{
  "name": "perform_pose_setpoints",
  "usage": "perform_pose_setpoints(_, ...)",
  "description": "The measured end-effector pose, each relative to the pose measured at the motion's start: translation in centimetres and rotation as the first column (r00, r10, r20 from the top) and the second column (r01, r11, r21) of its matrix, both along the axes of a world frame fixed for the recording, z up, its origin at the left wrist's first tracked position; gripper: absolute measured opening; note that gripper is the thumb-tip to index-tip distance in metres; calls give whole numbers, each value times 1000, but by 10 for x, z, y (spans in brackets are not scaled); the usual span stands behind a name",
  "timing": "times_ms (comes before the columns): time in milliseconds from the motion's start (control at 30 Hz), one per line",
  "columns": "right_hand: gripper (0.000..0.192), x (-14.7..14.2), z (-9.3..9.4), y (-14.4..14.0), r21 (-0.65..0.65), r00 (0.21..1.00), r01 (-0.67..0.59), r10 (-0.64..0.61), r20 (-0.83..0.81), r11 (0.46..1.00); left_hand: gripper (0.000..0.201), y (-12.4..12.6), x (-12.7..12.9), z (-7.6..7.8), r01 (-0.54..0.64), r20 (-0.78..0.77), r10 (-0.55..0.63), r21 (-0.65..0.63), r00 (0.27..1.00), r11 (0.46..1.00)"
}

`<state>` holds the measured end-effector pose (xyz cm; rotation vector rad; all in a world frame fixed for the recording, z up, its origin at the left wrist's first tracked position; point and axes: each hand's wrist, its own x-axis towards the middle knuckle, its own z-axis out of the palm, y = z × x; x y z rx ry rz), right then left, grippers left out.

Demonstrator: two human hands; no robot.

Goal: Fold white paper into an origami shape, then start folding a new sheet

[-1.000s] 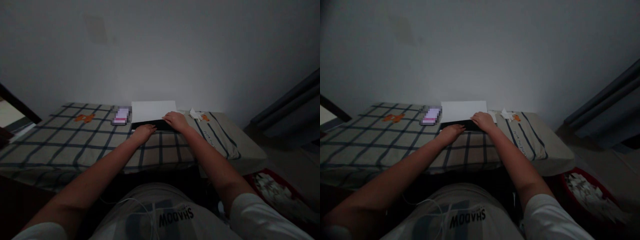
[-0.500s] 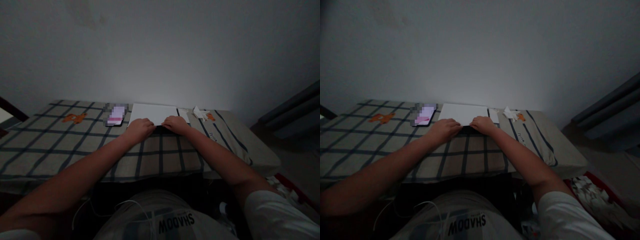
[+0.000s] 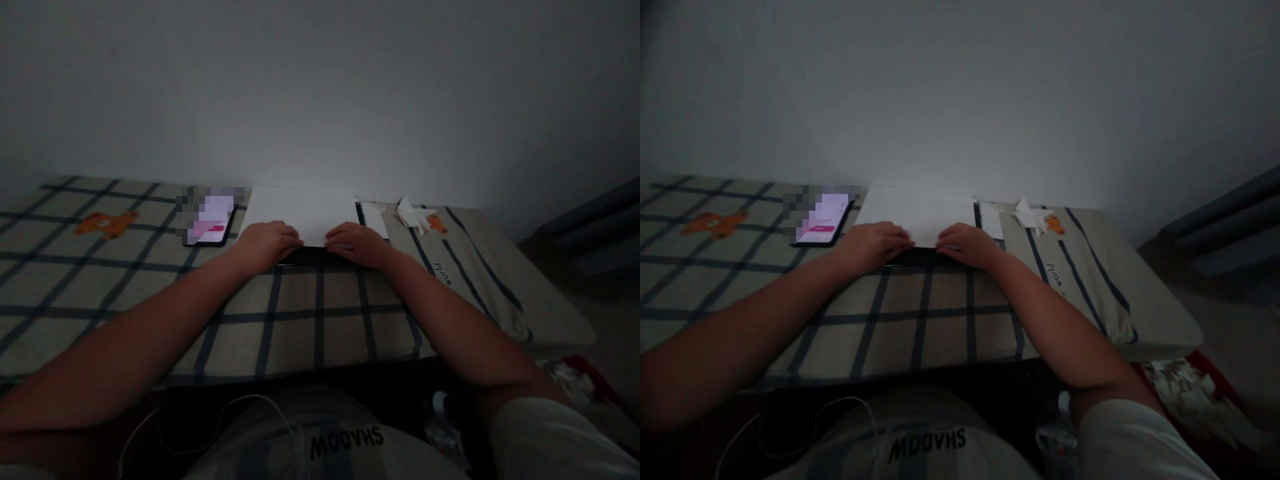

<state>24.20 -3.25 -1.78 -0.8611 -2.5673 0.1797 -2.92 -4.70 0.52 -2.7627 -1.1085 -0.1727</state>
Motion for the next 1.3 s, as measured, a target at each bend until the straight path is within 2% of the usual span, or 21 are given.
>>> perform_pose_setpoints(167,20,3,-1,4,-85,998,5,-10,-65,996,36,3,-2,-1,-2,96,6,-39,995,999)
perform_pose_setpoints(300,19,5,-2,7,-122,997,-16,6,-83,992,38,2,1,-2,-8,111,13,-50,994,999)
perform_pose_setpoints(433,25,7,-2,9,-159,996,-33,19,-88,987,39,-1,6,-1,-72,106,75,-35,992,997)
perform_pose_setpoints(533,26,6,-3,10,-169,996,-21,6,-91,985,35,-3,9,-2,-104,110,106,-24,988,994)
perform_pose_setpoints(800,23,6,-7,15,-176,992,-10,-13,-128,984,34,-7,14,0,-97,150,96,0,984,995)
perform_pose_setpoints(1033,22,7,-8,17,-173,991,-11,-13,-136,985,38,-1,15,-8,-98,161,98,-4,982,995)
perform_pose_setpoints(1300,21,13,0,15,-214,992,13,-40,-122,977,39,1,14,-10,-222,173,227,-45,958,974)
